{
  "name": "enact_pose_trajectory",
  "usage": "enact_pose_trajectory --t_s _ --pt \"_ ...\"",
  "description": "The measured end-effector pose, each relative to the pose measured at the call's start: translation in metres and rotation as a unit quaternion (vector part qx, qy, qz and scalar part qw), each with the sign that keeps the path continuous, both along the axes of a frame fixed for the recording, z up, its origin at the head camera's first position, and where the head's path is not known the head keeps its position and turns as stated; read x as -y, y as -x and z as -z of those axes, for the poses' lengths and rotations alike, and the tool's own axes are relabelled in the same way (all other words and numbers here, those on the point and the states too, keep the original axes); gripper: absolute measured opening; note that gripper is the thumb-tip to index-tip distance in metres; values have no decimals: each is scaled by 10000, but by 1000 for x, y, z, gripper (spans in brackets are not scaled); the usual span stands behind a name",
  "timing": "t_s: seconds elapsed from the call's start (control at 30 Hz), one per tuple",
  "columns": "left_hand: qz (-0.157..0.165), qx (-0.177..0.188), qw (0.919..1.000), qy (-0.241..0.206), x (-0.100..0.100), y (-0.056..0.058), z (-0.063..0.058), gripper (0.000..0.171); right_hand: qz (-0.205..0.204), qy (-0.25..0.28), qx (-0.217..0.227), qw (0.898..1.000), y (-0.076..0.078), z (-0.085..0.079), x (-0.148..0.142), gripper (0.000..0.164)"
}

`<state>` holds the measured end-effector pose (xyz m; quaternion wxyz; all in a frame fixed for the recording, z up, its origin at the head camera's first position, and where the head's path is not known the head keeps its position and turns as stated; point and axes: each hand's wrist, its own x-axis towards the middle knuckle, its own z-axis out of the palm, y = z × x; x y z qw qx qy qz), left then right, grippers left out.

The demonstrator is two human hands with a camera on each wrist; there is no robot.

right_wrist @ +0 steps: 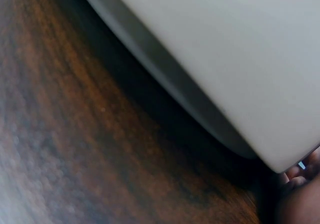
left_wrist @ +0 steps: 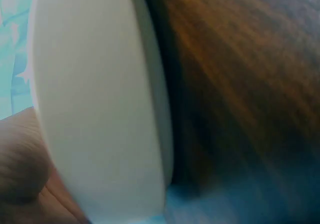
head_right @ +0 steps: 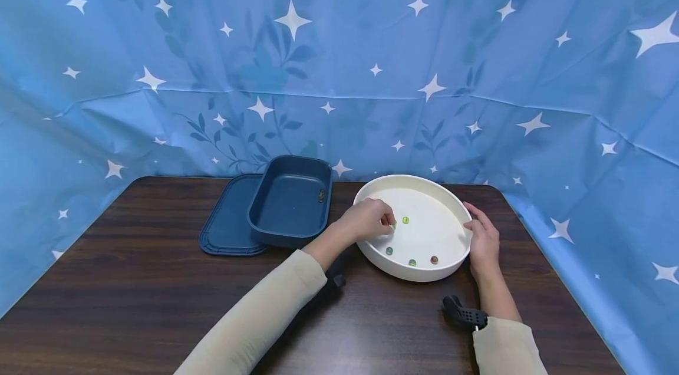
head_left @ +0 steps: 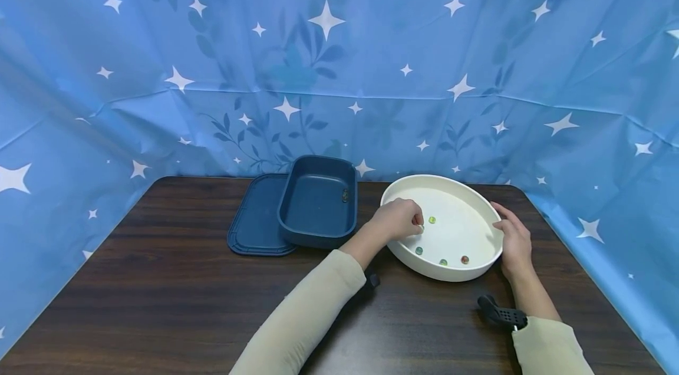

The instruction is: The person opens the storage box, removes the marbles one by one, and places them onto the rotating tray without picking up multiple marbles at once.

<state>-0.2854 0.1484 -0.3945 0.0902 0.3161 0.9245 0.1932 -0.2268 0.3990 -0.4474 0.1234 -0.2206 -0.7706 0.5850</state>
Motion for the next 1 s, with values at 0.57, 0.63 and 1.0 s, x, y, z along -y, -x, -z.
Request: enact_pose_trajectory --t_s 0.57,0.63,1.0 --pt "-147 -178 9980 586 -6 -4 8 19 -29 123 100 9999 0 4 0 57" --pt "-156 -248 9983 495 -4 -5 5 22 -32 103 140 9998 0 3 0 57" --pt "-617 -375 9970 -291 49 13 -42 24 -42 98 49 9999 2 -1 -1 57"
